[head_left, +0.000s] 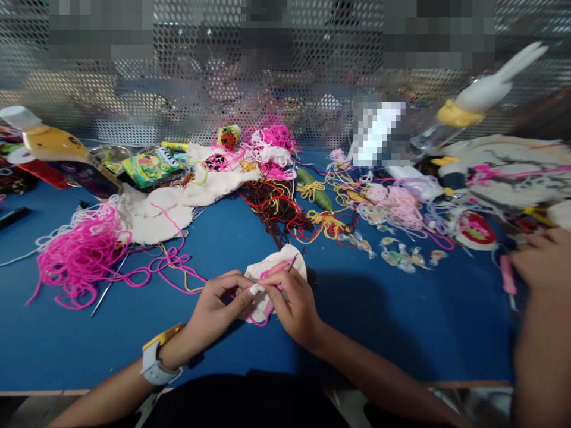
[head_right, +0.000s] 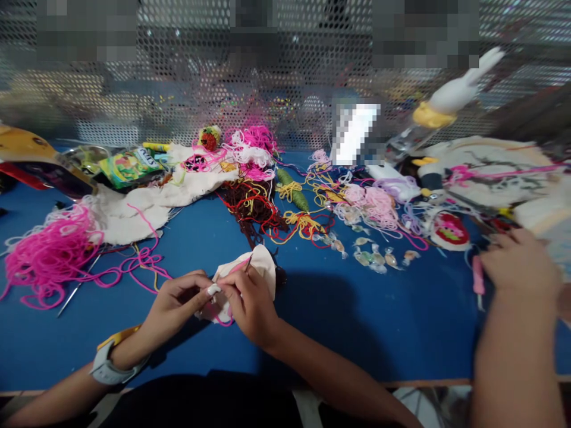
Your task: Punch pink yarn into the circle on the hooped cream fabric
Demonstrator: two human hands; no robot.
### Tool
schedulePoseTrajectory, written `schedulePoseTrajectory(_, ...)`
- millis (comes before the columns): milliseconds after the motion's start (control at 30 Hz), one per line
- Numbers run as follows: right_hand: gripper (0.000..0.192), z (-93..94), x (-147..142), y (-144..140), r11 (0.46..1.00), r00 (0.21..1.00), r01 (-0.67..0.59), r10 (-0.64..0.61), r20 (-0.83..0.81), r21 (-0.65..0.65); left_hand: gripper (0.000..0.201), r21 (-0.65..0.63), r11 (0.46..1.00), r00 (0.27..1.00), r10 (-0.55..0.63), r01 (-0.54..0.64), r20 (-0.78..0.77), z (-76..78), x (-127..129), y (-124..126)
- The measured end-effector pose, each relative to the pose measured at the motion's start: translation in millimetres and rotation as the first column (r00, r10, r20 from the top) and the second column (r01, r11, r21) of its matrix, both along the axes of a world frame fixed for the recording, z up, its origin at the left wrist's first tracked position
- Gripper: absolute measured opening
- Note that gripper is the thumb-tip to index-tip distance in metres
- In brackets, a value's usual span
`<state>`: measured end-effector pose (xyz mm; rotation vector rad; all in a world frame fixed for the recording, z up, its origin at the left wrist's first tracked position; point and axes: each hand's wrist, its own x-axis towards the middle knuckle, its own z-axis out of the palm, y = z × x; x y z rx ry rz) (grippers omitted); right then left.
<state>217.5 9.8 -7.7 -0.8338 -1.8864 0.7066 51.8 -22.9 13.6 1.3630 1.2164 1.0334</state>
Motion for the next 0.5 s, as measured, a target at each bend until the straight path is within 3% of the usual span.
schedulePoseTrajectory(300, 0.011, 0.3, -1.5, -0.6, 1.000, 0.996, 0.022, -0.022, 0.085, 0.002, 0.013, 0.171, 0.985, 0.989, 0.042, -0.017, -0.144, 3.7, 0.5, 0.5)
schedulePoseTrajectory(500, 0.015, 4.3, -2.8, -0.5, 0.996, 0.994, -0.016, 0.025, 0.105, -0.084, 0.011, 0.304, 0.953, 0.965, 0.099, -0.021, -0.243, 1.2, 1.8, -4.0)
